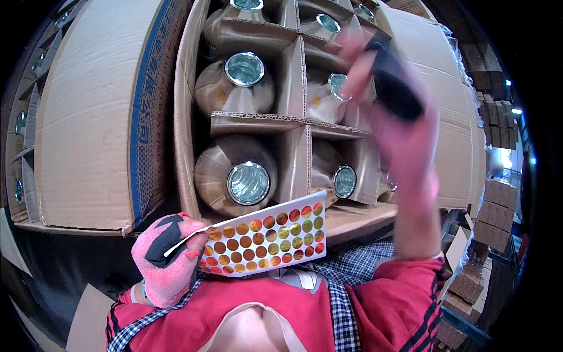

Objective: The person is sitting on the floor surrounded by cardboard boxes and applies round stickers to the lids of glass jars. They peel individual stickers from a sheet and press them onto the jar tops one by one.

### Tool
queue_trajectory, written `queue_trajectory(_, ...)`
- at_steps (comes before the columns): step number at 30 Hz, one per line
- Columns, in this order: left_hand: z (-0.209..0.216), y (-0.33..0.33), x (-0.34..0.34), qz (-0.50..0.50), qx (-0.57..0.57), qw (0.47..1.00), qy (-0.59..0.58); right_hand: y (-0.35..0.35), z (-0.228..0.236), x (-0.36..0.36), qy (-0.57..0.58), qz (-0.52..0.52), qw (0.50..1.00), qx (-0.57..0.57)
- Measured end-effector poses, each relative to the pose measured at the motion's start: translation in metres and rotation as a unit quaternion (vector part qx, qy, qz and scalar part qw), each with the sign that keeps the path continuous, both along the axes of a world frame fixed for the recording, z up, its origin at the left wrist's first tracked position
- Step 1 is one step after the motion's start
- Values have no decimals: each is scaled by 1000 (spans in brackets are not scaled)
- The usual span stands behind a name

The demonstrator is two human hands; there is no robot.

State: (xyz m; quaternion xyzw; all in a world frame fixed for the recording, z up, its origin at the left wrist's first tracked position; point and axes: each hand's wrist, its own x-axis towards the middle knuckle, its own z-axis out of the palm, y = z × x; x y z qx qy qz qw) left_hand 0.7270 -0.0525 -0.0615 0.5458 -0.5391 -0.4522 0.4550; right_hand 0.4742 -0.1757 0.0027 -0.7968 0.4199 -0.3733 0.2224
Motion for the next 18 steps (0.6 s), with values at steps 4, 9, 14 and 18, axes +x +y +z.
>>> queue_trajectory(4,-1,-3,-5,-21,-14,999,42,-131,-27,-204,98,-264,959,18)
queue_trajectory(9,-2,-4,-4,1,24,998,50,-159,-68,-195,435,-259,860,69)
queue_trajectory(14,-9,-2,-5,16,17,999,41,-168,-80,-186,499,-258,820,107)
queue_trajectory(18,-11,-3,-7,10,12,998,59,-163,-75,-174,572,-273,770,70)
